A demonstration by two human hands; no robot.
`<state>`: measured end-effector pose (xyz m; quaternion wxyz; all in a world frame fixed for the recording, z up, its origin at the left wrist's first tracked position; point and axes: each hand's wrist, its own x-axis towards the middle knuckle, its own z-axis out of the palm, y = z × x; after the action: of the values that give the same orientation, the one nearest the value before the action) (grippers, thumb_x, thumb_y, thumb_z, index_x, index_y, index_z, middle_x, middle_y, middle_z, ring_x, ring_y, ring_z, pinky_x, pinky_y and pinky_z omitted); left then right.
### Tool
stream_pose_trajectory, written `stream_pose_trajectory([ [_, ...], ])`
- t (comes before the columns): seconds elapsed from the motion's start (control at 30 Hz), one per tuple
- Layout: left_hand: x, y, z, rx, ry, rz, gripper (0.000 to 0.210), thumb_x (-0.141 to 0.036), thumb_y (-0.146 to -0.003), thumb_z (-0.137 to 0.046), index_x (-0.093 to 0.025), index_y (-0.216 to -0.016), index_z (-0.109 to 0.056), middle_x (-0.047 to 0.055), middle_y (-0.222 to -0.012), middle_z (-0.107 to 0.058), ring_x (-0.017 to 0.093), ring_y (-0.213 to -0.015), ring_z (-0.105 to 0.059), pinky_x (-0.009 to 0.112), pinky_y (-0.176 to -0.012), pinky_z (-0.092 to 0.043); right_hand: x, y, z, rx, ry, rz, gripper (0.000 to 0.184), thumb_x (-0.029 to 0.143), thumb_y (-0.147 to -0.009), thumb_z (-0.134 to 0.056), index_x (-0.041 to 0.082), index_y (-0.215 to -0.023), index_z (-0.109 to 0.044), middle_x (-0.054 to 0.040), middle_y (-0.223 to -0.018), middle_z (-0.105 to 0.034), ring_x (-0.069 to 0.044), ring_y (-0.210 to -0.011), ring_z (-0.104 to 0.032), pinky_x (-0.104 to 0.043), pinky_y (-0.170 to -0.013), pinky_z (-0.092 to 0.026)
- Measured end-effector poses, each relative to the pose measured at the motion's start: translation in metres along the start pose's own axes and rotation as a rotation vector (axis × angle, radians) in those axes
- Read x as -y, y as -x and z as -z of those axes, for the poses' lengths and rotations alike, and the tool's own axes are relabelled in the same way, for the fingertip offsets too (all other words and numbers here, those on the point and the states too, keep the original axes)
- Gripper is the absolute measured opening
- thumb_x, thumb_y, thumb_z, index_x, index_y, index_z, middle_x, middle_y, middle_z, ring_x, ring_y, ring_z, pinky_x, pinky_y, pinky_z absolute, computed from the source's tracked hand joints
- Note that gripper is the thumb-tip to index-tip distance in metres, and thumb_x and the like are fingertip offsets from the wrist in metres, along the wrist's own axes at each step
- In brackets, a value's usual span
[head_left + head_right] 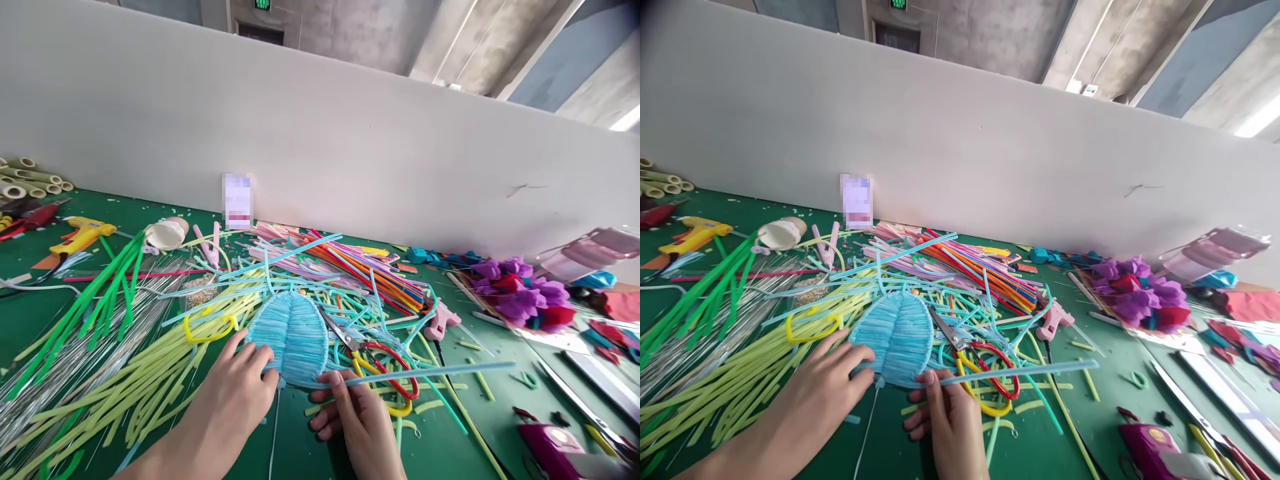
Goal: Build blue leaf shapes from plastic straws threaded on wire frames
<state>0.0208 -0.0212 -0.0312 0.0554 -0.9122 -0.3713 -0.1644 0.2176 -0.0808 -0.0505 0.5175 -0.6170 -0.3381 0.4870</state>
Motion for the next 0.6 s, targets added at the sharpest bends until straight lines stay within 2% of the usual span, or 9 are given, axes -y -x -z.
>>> stream_pose_trajectory([
  [0.13, -0.009, -0.016, -0.005, -0.053, -0.170, -0.126, 0.026, -0.002, -0.078, -0.057, -0.019, -0.060, -0.066, 0.005, -0.072, -0.068, 0.021, -0.069, -0.062, 0.053, -0.102, -0.041, -0.003, 0.000, -0.001, 0.017, 0.015, -0.015, 0.059, 0.071, -0.079, -0.065, 0.013, -0.088, -0.067, -0.0067, -0.070, -0.071, -0.014, -0.046, -0.067, -0.020, -0.040, -0.052],
  [0.23, -0.013, -0.020, -0.013, -0.076, -0.178, -0.178, 0.028, -0.007, -0.083, -0.057, -0.020, -0.060, -0.065, 0.004, -0.067, -0.064, 0.023, -0.073, -0.060, 0.052, -0.105, -0.035, -0.004, -0.001, 0.000, 0.029, 0.025, -0.021, 0.062, 0.074, -0.077, -0.064, 0.013, -0.088, -0.067, -0.0059, -0.068, -0.070, -0.014, -0.045, -0.067, -0.019, -0.039, -0.051],
  [0.37, -0.008, -0.024, -0.020, -0.038, -0.167, -0.195, 0.027, -0.007, -0.083, -0.061, -0.018, -0.059, -0.064, 0.007, -0.073, -0.065, 0.025, -0.081, -0.060, 0.049, -0.102, -0.036, -0.005, -0.003, 0.000, 0.040, 0.024, -0.022, 0.064, 0.076, -0.076, -0.063, 0.013, -0.086, -0.068, -0.0049, -0.065, -0.069, -0.013, -0.043, -0.065, -0.018, -0.037, -0.049],
  [0.5, 0.000, -0.027, -0.026, -0.026, -0.157, -0.238, 0.020, -0.004, -0.082, -0.058, -0.016, -0.069, -0.068, 0.008, -0.080, -0.065, 0.026, -0.086, -0.058, 0.044, -0.091, -0.041, -0.006, -0.003, 0.001, 0.071, 0.039, -0.033, 0.066, 0.077, -0.077, -0.061, 0.012, -0.087, -0.068, -0.0057, -0.067, -0.069, -0.013, -0.042, -0.065, -0.016, -0.037, -0.046],
  [0.6, 0.003, -0.022, -0.030, 0.001, -0.152, -0.232, 0.021, -0.002, -0.082, -0.053, -0.016, -0.076, -0.067, 0.010, -0.085, -0.064, 0.027, -0.086, -0.057, 0.041, -0.080, -0.043, -0.004, -0.001, 0.004, 0.097, 0.146, 0.032, 0.061, 0.073, -0.084, -0.055, 0.015, -0.093, -0.069, -0.0053, -0.068, -0.070, -0.012, -0.041, -0.063, -0.018, -0.036, -0.045],
])
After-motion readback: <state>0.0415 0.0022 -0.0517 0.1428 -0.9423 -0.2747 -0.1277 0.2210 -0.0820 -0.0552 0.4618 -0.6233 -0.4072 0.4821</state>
